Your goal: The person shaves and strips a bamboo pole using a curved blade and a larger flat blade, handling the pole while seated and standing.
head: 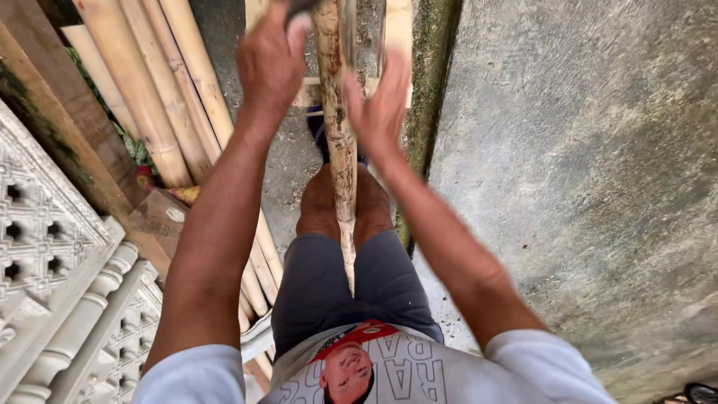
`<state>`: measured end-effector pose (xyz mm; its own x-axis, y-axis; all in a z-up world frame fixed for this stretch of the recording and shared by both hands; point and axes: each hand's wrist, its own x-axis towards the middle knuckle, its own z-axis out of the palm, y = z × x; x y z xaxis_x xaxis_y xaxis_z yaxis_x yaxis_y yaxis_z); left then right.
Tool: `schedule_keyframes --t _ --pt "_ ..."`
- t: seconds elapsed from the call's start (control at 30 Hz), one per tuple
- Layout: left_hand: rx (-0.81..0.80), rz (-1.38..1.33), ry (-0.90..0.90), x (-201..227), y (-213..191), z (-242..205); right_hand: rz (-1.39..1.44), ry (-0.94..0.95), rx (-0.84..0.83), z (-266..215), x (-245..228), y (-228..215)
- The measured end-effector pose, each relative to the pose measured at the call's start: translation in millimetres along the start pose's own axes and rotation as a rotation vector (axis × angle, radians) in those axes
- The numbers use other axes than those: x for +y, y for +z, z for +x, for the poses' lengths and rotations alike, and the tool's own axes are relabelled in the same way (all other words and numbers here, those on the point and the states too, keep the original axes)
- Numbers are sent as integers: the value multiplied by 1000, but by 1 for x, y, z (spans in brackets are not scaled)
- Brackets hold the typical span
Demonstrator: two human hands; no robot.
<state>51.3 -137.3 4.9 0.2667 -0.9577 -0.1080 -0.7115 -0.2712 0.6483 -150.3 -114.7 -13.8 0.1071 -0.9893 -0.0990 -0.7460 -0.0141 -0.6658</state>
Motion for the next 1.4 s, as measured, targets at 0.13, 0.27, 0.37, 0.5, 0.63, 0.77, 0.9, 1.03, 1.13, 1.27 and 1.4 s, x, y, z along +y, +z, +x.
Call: schedule_keyframes --t 0.13,0.27,0.37,0.5,0.63,0.77,0.9,1.03,1.13,1.27,1.4 --pt "-176 -3 -127 15 -3 -98 79 509 -348 -132 -4 5" --pt "-127 -104 -255 10 14 -153 124 821 -519 -170 32 22" --pt "-71 -196 -291 15 22 -161 111 818 -686 -159 54 18" --pt "28 -207 -221 32 23 -139 279 565 -621 -132 54 8" --pt "27 -144 -251 33 15 -118 523 657 -735 -99 46 9" --pt "-40 -176 -356 46 -5 -100 556 639 -925 -63 58 10" --pt "-19 -236 -379 53 -21 -121 712 806 -829 -88 87 29" --pt "16 -394 -506 54 -55 -179 550 654 -747 -119 95 12" --pt "46 -527 -690 57 -80 -233 184 515 -745 -124 110 -45" --pt "71 -722 -744 64 -106 -280 204 376 -596 -145 148 -127" --pt "71 -644 -813 75 -122 -286 384 740 -508 -166 177 -203"
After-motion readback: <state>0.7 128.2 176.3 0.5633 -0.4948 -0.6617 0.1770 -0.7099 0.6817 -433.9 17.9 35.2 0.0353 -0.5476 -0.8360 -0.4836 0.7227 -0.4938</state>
